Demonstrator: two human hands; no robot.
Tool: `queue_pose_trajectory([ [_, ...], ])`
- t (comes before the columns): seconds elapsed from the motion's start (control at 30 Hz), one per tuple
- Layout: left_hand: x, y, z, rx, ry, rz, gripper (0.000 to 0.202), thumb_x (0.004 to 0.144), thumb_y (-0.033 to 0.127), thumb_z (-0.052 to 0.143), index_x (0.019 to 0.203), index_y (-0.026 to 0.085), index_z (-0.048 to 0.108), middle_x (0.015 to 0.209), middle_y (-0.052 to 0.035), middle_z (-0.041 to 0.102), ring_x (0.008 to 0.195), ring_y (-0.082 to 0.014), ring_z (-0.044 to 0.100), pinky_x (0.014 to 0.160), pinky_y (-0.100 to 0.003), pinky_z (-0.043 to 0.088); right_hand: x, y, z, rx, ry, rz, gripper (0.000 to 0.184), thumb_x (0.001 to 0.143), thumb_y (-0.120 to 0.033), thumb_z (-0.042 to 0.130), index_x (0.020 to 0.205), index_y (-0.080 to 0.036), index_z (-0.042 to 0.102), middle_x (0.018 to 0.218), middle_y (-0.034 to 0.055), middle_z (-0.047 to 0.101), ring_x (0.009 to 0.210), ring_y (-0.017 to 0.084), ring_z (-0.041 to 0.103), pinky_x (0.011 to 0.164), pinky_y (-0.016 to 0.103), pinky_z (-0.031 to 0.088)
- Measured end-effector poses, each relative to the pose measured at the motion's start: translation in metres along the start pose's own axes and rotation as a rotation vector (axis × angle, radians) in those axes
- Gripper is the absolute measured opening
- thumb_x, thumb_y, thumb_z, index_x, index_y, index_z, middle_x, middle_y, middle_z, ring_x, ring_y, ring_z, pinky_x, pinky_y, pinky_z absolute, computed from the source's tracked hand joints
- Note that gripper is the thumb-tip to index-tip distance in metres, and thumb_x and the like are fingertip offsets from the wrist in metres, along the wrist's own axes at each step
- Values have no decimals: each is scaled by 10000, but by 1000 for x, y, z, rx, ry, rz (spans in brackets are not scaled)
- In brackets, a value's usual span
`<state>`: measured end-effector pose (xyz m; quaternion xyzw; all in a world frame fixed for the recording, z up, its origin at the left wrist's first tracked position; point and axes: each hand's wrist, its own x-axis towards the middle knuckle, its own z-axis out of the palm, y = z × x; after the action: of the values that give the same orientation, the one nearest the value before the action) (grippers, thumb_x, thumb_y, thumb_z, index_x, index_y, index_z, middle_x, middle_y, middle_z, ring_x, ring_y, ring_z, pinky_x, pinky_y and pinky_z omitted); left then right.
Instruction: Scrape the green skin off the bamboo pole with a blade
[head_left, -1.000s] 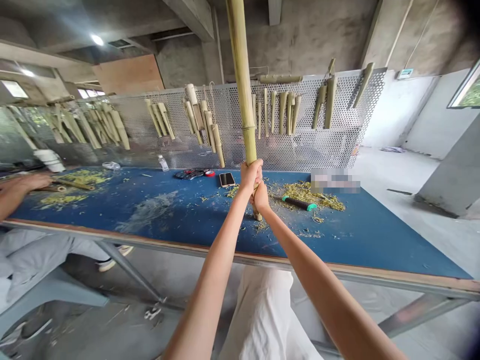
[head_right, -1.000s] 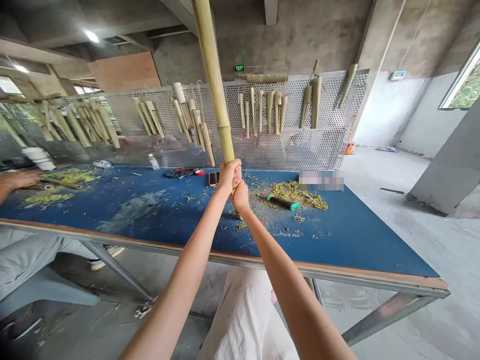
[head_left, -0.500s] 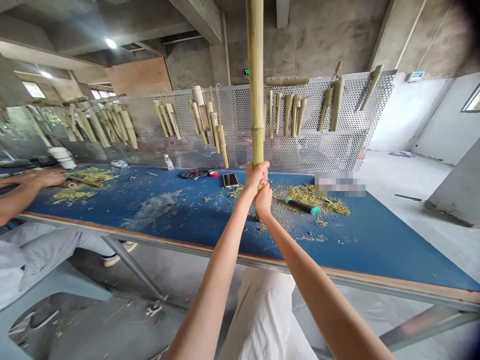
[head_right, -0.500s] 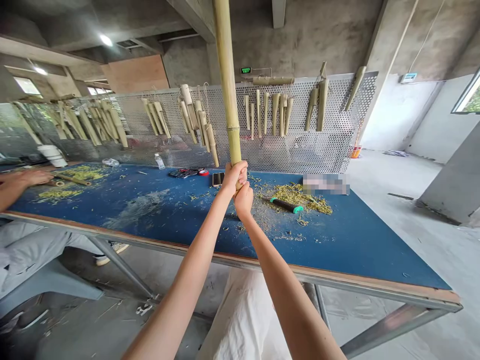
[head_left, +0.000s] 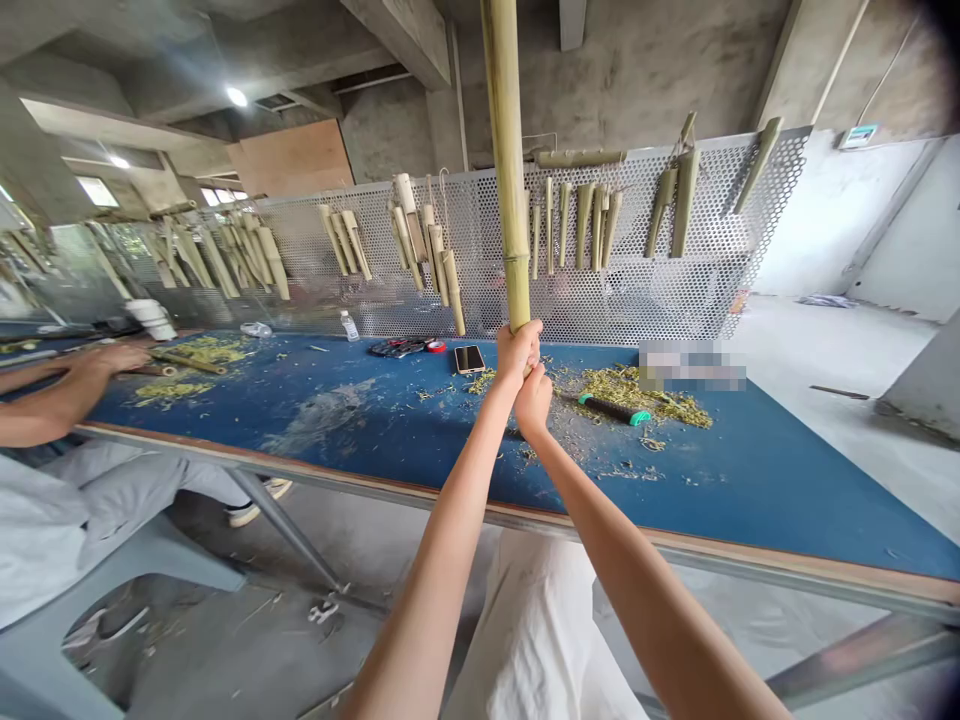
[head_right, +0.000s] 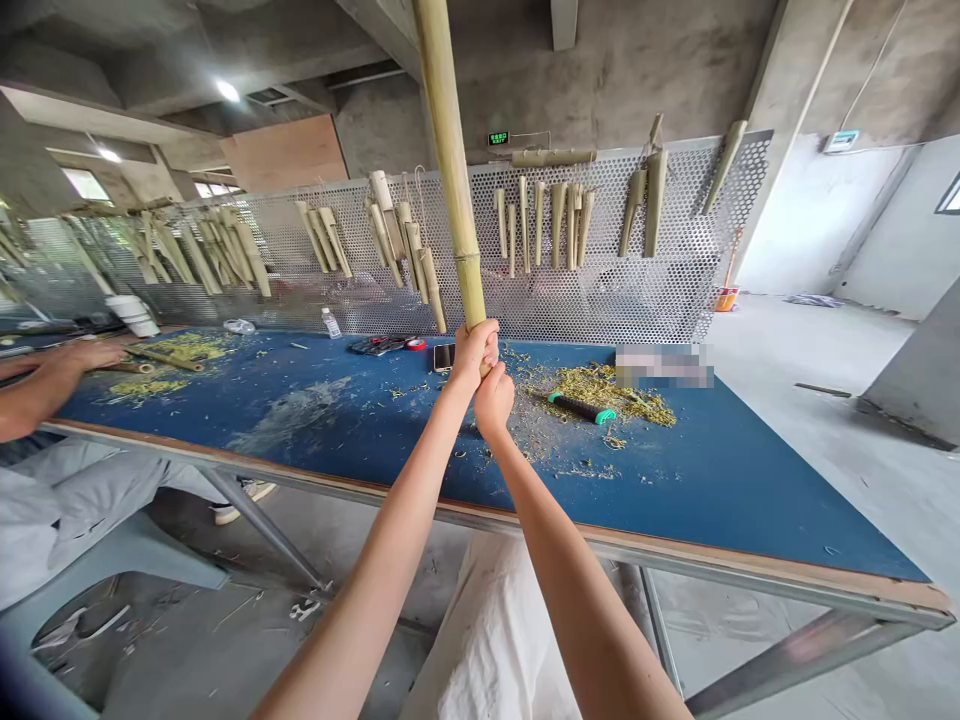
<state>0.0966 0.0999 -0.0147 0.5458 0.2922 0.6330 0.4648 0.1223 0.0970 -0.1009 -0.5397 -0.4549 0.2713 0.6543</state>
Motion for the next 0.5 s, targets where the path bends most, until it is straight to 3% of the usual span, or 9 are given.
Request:
queue_pose_trajectory([
  [0.3,6,-4,-5,-16,34,28,355,731,239,606,514,229,326,396,95,263,352,-47,251,374,-209,234,0,2,3,51,-31,-58,523,1031,-502,208,684,-247,505,689,90,628,646,240,588,616,333,397],
  [0.5,9,3,-11,15,24,-27,406,743,239,620,494,234,299,372,90,260,336,-49,243,371,-214,230,10,1,-5,269,-334,-11,549,1011,-640,292,649,-262,455,472,-15,462,449,171,454,517,309,417],
])
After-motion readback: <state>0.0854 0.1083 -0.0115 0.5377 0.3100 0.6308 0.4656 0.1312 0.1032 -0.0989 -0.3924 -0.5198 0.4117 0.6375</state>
